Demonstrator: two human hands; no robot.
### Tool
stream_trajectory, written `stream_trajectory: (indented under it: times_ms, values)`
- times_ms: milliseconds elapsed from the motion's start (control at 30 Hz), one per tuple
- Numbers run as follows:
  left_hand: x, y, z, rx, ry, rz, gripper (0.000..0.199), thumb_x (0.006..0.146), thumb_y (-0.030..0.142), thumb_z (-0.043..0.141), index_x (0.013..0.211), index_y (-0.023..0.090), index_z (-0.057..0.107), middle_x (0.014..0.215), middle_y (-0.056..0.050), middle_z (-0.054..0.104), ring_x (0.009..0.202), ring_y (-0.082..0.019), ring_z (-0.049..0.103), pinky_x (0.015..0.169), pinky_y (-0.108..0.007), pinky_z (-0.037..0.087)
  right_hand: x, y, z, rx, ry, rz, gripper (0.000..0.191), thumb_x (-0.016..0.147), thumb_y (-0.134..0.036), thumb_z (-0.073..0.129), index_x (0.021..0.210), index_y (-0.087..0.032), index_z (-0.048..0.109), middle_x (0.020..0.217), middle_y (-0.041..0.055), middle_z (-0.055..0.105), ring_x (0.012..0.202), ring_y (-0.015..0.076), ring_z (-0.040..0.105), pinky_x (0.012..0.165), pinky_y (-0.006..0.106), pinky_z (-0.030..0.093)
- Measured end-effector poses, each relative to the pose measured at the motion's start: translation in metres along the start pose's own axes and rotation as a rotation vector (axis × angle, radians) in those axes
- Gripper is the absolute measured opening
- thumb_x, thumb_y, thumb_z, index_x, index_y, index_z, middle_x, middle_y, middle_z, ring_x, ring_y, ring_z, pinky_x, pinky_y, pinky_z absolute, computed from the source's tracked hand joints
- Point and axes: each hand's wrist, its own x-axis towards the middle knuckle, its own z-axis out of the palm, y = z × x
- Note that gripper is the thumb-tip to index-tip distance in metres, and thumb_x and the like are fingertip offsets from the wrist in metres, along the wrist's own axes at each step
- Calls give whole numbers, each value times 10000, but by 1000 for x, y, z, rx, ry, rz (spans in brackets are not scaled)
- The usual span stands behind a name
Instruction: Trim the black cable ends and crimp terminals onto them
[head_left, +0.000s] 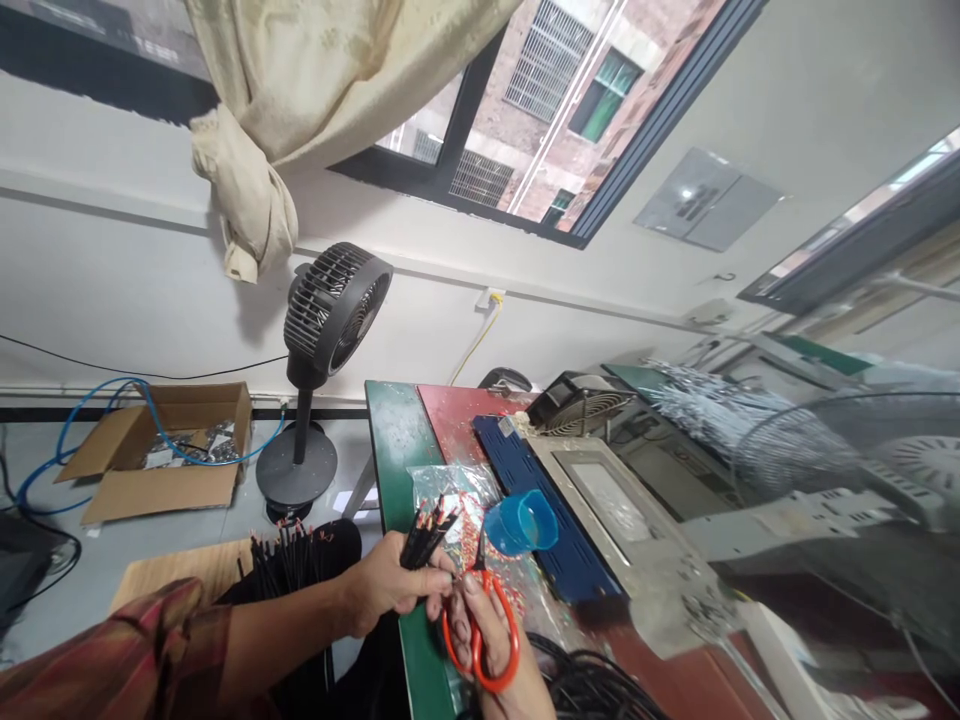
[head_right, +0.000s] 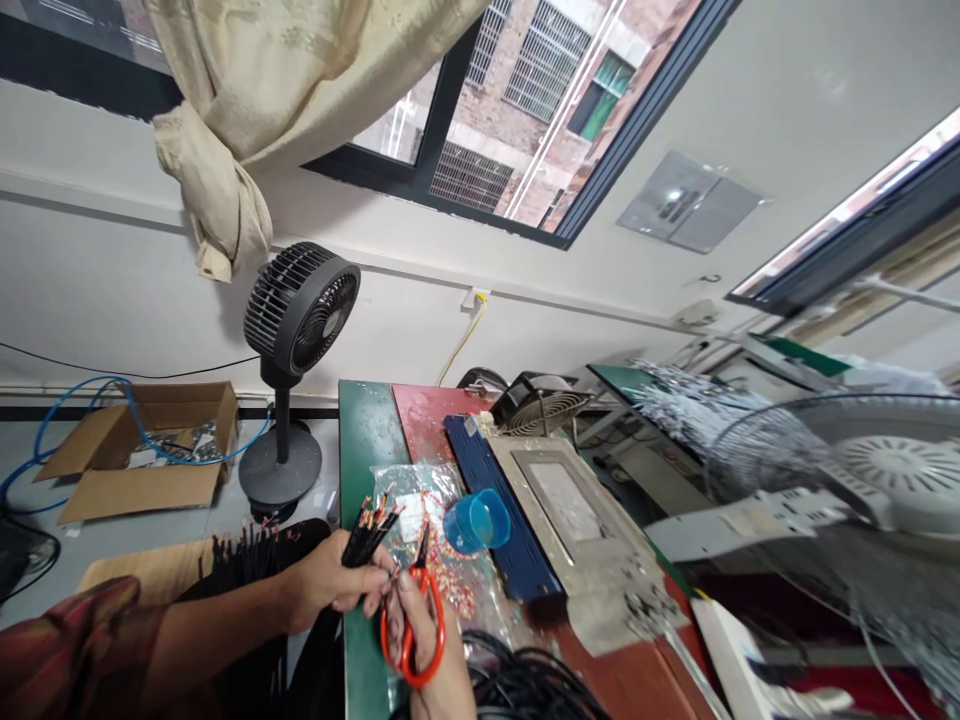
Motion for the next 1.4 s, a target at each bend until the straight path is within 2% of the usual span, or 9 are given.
stream_trajectory:
  times_ms: [100,367,467,600,733,833,1067,1200,1400]
  values:
    - [1,-1,-1,-2,-9,19,305,673,398,658,738,103,617,489,26,536,365,-22,323,364,-184,161,2,2,-1,-12,-1,-1,467,512,-523,792,508,-164,492,424,-51,448,394,50,366,416,186,257]
    - [0,-1,1,21,47,-3,340,639,409,681,776,104,620,495,31,547,368,-22,337,364,-175,166,0,3,-2,-2,-44,-25,438,662,-532,693,531,-171,484,456,-44,450,416,61,363,433,197,263]
    - [-1,-1,1,29,44,5,366,633,429,690,781,100,624,501,26,548,382,-28,362,366,-172,170,1,5,-2,-20,-66,-31,446,668,-541,683,519,-172,483,444,-42,447,415,67,375,435,204,265]
    - [-1,-3,0,43,47,18,392,636,453,690,792,98,632,503,24,547,383,-31,363,367,-171,174,4,7,-5,-20,-24,-43,407,630,-493,739,551,-167,509,471,-40,480,435,63,399,451,197,282]
    - [-1,-6,1,78,50,90,365,645,434,691,756,90,646,532,4,557,458,-62,449,451,-178,310,9,11,-8,-103,-21,-58,455,592,-538,740,504,-168,490,402,-43,445,371,62,372,402,201,234]
    - [-1,-10,1,98,57,147,338,633,405,707,719,85,645,586,-17,578,525,-92,498,541,-213,388,10,11,-8,-149,34,-57,485,593,-562,724,473,-172,464,365,-44,425,338,61,357,381,203,218]
    - [2,-16,-1,62,90,125,329,631,389,711,755,89,657,509,11,549,485,-94,494,519,-211,370,10,6,-4,-76,174,-134,429,658,-581,664,608,-165,572,390,-44,465,346,75,405,381,197,280]
    - [-2,-7,0,76,78,96,348,620,430,707,722,99,665,483,16,540,457,-87,469,508,-213,354,12,5,-3,-49,142,-148,434,649,-577,677,721,-150,637,444,-41,495,389,76,429,415,199,305]
    - [-4,-2,1,90,71,72,367,621,457,693,722,105,674,467,22,534,405,-61,399,475,-203,319,3,0,1,-42,94,-152,410,679,-571,656,733,-165,635,480,-41,485,426,84,416,450,220,326]
